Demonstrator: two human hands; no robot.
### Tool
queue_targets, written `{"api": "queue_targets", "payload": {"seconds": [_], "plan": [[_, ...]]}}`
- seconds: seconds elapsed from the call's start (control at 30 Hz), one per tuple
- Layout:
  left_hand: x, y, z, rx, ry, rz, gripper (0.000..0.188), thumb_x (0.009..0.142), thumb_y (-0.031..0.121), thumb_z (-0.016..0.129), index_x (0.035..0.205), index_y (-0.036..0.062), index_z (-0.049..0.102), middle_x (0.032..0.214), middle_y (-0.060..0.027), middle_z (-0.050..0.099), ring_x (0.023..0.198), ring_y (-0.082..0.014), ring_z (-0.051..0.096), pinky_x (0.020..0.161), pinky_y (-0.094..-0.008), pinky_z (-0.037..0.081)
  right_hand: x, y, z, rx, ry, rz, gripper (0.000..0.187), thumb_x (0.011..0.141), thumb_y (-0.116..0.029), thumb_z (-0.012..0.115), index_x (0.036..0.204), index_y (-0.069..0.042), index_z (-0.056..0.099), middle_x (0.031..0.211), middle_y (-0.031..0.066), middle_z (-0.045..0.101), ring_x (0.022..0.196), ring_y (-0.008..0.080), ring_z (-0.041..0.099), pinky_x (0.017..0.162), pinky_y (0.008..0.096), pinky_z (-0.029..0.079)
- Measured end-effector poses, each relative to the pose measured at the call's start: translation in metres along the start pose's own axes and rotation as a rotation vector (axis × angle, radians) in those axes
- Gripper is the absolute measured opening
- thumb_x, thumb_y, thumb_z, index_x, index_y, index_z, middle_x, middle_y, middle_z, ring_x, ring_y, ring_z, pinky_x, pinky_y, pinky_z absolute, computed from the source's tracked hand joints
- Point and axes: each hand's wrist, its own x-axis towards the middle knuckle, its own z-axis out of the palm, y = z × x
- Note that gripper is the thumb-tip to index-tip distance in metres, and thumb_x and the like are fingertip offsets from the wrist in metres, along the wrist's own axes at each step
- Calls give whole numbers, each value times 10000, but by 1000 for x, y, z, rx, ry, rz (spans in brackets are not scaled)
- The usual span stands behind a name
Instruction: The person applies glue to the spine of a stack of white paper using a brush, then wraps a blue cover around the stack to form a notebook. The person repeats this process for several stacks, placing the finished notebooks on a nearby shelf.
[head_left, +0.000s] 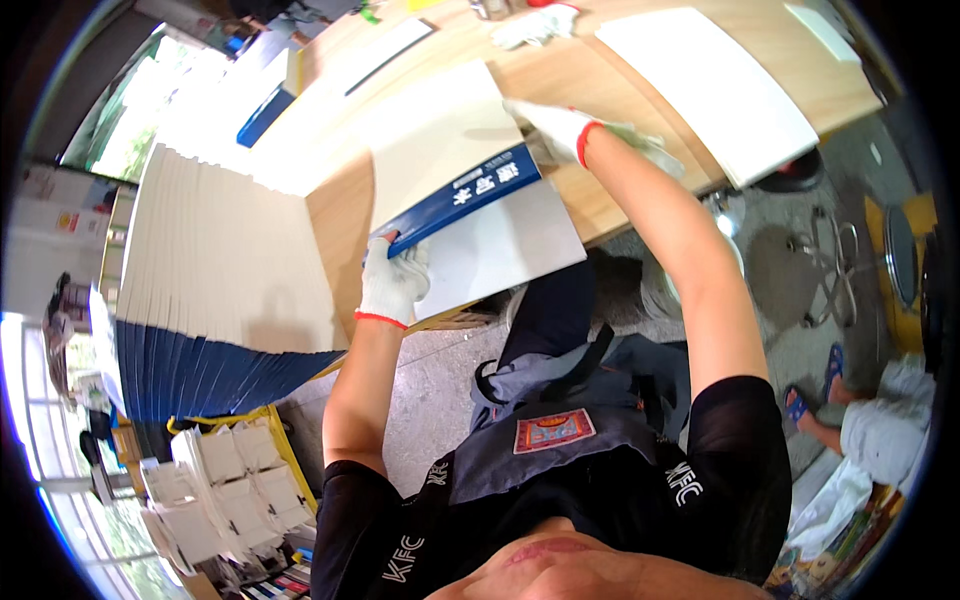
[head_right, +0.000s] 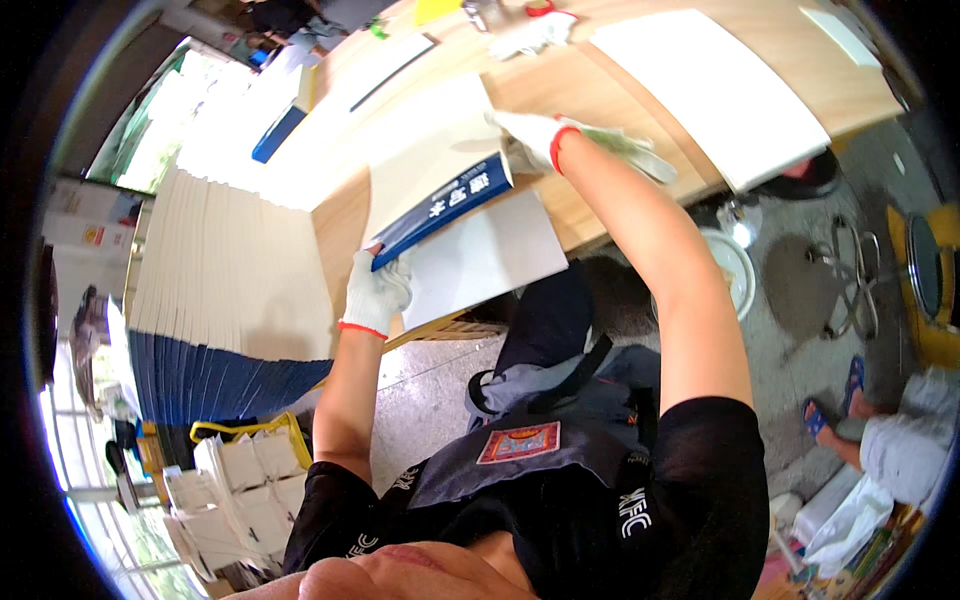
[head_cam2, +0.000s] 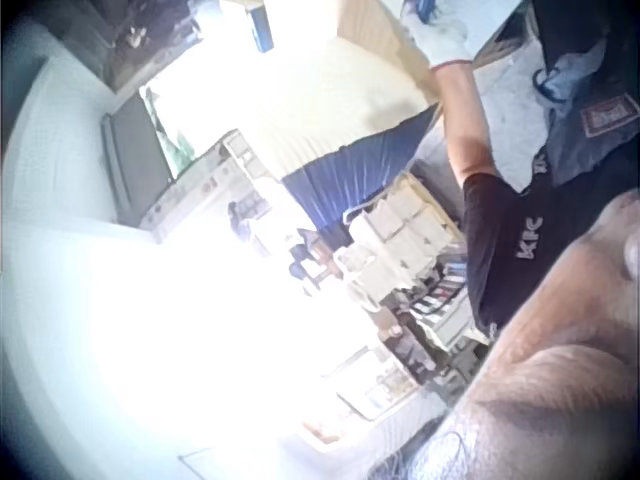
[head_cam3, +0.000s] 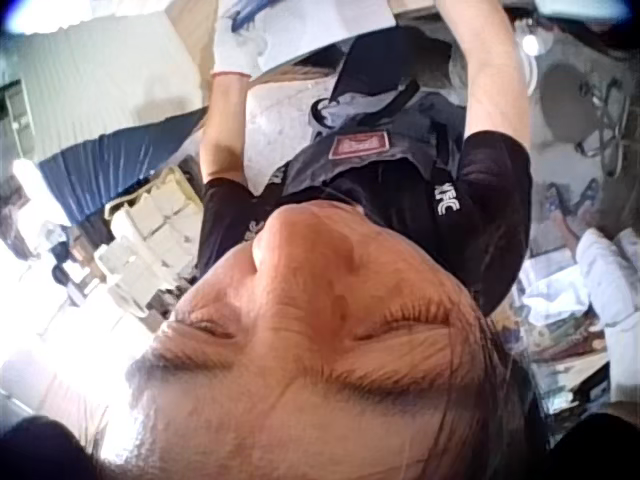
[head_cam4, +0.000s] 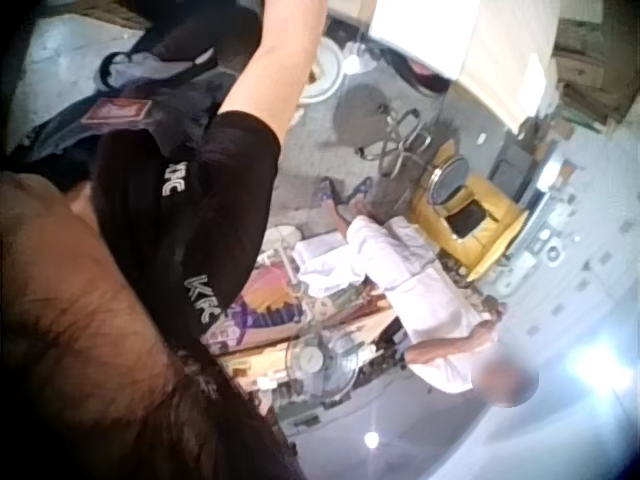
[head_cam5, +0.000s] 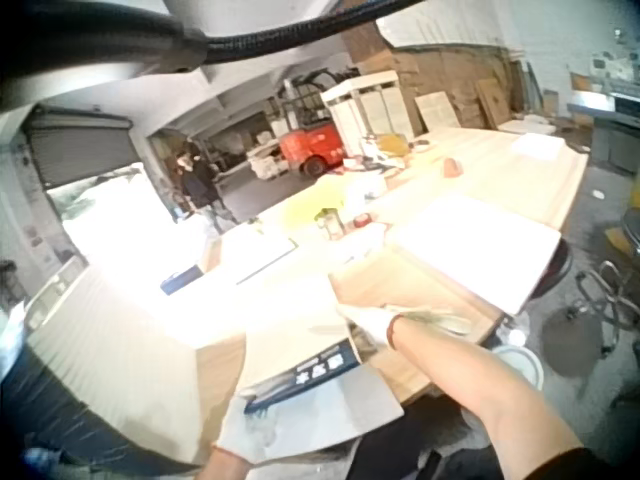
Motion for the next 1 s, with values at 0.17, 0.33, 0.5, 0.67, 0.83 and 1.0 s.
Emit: {"api": "queue_targets", "payload": {"seconds": [0.17, 0.33, 0.5, 0.67, 0.83, 1.0], "plan": [[-28, 18, -21, 80, -57, 48, 109, 901, 71, 593, 998, 68, 543, 955, -106, 635, 922, -286, 658, 820, -471, 594, 23, 28, 18, -28, -220, -225, 403, 962, -183, 589, 1305, 20, 536, 1174, 113, 654, 1029, 183, 647, 864, 328, 542], [-124, 35, 3, 217, -295, 330, 322, 912, 129, 642, 1190, 44, 502, 1039, -137, 627, 907, -302, 674, 758, -482, 621, -48, 13, 38, -10, -176, -535, 337, 1017, -165, 502, 1315, -10, 537, 1187, 93, 646, 1006, 154, 656, 866, 282, 545], [-217, 112, 2, 619, -517, 775, 481, 933, 171, 648, 1334, -29, 474, 1106, -113, 633, 950, -205, 655, 811, -359, 589, -57, -35, 63, 141, -324, -845, 467, 1029, -190, 479, 1422, 40, 376, 1330, 207, 556, 1173, 277, 609, 999, 367, 520], [-282, 230, -26, 586, -216, 1195, 686, 942, 290, 642, 1408, -122, 353, 1213, -223, 577, 946, -240, 691, 764, -327, 618, -91, -122, 249, 29, -427, -1124, 465, 1032, -169, 468, 1415, 77, 377, 1386, 225, 514, 1311, 294, 504, 1128, 365, 392], [-304, 375, -58, 706, 3, 1266, 394, 972, 283, 589, 1176, -53, 556, 1073, -172, 629, 916, -203, 678, 688, -263, 562, -76, -182, 399, -127, -442, -1110, 404, 928, -376, 634, 1165, -51, 668, 1044, 91, 696, 938, 179, 652, 810, 306, 551], [-282, 423, -95, 1201, 373, 1184, 326, 989, 331, 562, 1128, 52, 660, 942, -77, 613, 870, -171, 596, 725, -289, 489, -11, -173, 451, -910, -224, -1364, 411, 951, -422, 586, 1047, -31, 669, 914, 59, 672, 746, 159, 598, 670, 313, 490]]}}
